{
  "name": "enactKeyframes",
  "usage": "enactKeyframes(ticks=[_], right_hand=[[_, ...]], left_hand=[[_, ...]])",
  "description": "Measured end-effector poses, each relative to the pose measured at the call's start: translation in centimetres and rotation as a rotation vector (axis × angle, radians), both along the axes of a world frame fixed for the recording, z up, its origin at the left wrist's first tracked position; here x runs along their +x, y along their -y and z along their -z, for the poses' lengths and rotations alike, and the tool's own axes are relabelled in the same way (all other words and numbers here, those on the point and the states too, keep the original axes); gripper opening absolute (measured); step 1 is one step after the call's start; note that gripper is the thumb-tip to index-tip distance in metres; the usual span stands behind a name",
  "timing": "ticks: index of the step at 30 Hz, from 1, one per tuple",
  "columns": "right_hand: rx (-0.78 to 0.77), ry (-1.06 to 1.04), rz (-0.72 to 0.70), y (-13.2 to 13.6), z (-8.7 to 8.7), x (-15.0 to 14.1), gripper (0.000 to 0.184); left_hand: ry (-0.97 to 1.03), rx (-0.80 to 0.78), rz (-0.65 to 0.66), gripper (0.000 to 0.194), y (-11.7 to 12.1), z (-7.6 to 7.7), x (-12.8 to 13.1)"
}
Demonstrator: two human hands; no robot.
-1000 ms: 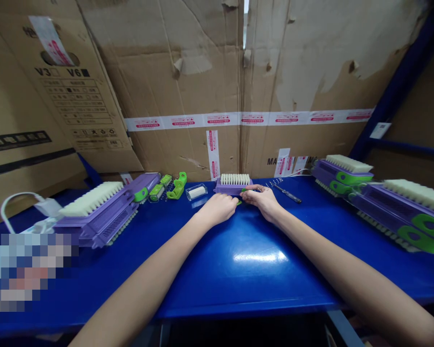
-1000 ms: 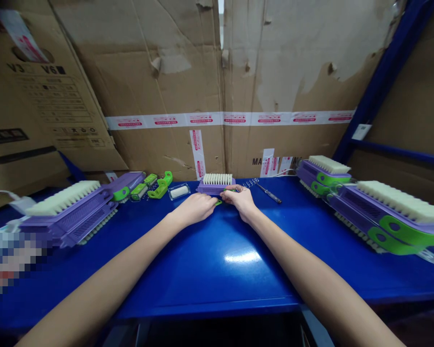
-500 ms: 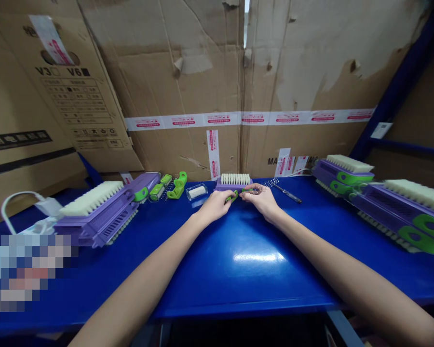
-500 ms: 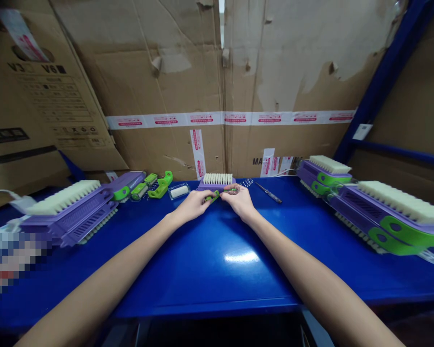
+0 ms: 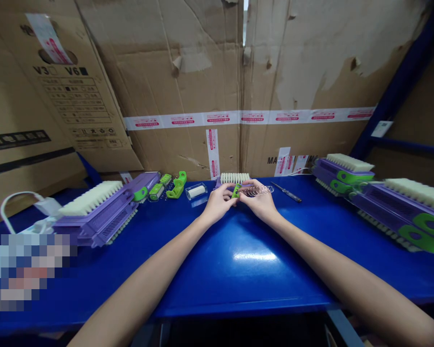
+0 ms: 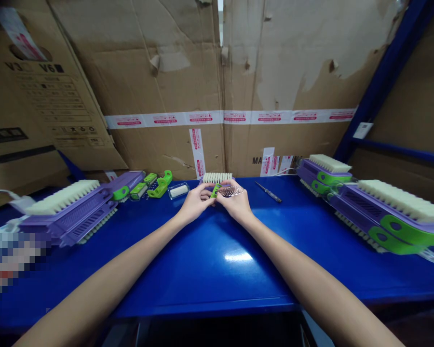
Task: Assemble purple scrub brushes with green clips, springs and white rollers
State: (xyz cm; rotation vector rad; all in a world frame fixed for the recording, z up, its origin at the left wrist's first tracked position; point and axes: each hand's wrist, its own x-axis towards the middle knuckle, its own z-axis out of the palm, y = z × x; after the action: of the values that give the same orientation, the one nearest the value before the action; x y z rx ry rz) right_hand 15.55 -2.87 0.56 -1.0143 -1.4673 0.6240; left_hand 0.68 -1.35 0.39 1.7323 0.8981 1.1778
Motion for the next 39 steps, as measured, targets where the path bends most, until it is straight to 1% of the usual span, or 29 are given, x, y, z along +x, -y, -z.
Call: enactKeyframes(ticks=[3,6,9,11,13,15,18,21,26,28,32,35,39], right_hand=[[0.019,0.002,0.016,0.1,0.0,0.0,0.03],[0.025,0.008,0.019,0.1,0.0,0.0,0.029],[-0.019,0.011,-0.022,-0.1,0.1,0.1,0.029],[-0.069,-0.002,-0.069,-0.2,0.2,0.1,0.031],[-0.095,-0.014,-0.103,-0.3,0.3,0.2,0.032],[-0.084,0.002,-0.105,-0.3,0.4,0.2,0.032],[-0.022,0.082,-0.066,-0.1,0.4,0.1,0.029],[0.044,0.159,-0.021,0.4,0.1,0.0,0.027],[0.077,0.231,0.062,1.1,-0.6,-0.3,0.028],[0.077,0.244,0.08,1.2,-0.8,-0.4,0.028],[0.075,0.251,0.095,1.2,-0.7,-0.4,0.027],[0.098,0.291,0.121,1.2,-0.6,-0.6,0.032],[0.099,0.342,0.183,1.2,-0.7,-0.9,0.036]], left_hand=[[0.055,-0.073,0.004,0.047,0.0,-0.1,0.0],[0.094,-0.147,0.018,0.059,0.0,-0.2,0.0],[0.098,-0.164,0.055,0.076,0.1,-0.3,-0.1],[0.092,-0.178,0.08,0.083,0.1,-0.4,-0.1],[0.077,-0.197,0.098,0.079,0.2,-0.4,-0.2],[0.06,-0.202,0.112,0.069,0.2,-0.5,-0.2],[0.062,-0.192,0.119,0.058,0.2,-0.5,-0.1],[0.073,-0.171,0.104,0.053,0.2,-0.3,0.1],[0.035,-0.081,0.05,0.044,0.2,0.1,0.6],[0.028,-0.034,0.039,0.043,0.3,0.3,0.7],[-0.003,0.079,0.011,0.046,0.5,0.6,0.9],[-0.042,0.157,-0.018,0.047,0.7,0.7,0.9],[-0.075,0.21,-0.098,0.045,1.1,0.5,1.0]])
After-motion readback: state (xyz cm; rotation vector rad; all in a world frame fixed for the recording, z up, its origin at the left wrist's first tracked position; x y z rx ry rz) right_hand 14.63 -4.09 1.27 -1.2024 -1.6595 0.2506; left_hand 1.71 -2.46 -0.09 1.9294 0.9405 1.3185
